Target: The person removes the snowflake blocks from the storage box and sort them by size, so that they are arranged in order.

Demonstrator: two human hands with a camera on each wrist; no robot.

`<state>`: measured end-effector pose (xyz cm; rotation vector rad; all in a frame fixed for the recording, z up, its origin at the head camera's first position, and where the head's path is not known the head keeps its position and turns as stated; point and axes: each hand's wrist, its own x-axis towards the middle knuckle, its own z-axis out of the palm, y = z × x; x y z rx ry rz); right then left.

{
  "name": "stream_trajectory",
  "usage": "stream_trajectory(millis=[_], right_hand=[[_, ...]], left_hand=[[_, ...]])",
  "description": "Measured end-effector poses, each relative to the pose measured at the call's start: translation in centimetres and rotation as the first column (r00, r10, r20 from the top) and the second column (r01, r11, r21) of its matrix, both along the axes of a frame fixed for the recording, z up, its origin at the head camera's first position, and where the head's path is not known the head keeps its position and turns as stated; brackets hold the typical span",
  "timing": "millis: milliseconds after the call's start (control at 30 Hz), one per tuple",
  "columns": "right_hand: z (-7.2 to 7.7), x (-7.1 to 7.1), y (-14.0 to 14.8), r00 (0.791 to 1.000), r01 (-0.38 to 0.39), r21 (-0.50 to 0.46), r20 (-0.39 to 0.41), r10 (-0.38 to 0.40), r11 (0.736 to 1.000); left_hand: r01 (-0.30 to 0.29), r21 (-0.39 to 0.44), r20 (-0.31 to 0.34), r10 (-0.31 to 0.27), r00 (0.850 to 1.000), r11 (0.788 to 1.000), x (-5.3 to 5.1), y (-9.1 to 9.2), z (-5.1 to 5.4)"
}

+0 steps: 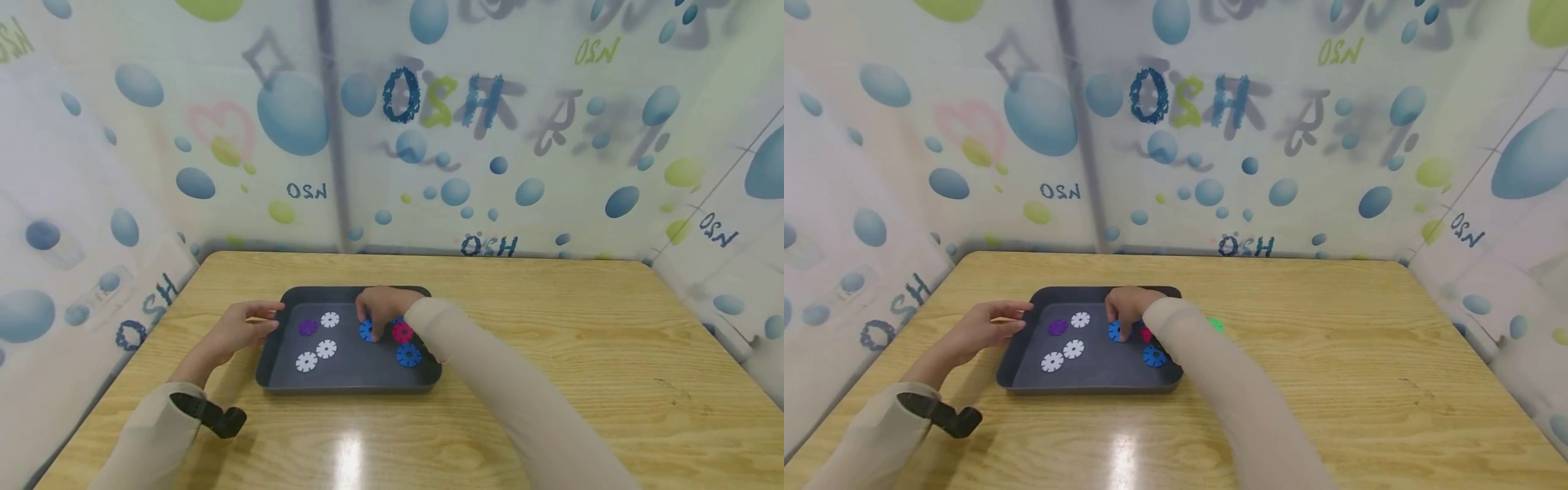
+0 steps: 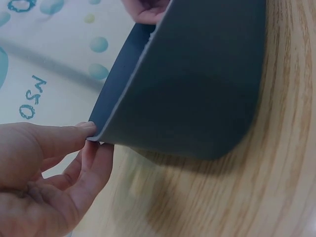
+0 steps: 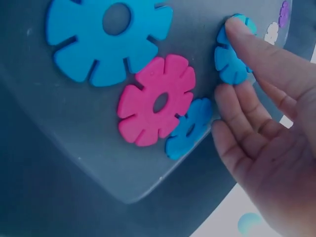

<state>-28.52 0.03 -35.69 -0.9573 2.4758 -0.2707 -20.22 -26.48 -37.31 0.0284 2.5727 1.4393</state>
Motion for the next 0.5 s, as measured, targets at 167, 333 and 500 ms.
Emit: stream_trajectory(millis=[167, 333, 500], right_hand=[[0.4, 0.1, 0.3, 1.0, -0.019, -0.078, -0.021, 0.018, 0.997], [1.0, 0.3, 0.7, 0.999, -0.023, -0.161, 0.02, 0.027, 0.987], [1.8, 0.1, 1.8, 0.998, -0.051, -0.244, 0.015, 0.057, 0.968]], left_hand=[[-0.005, -0.005, 0.002, 0.005, 1.0, 1.0, 0.0, 0.1, 0.0], [-0.005, -0.004, 0.001, 0.005, 1.0, 1.0, 0.2, 0.1, 0.2], [-0.001, -0.002, 0.004, 0.001, 1.0, 1.0, 0.1, 0.1, 0.2]])
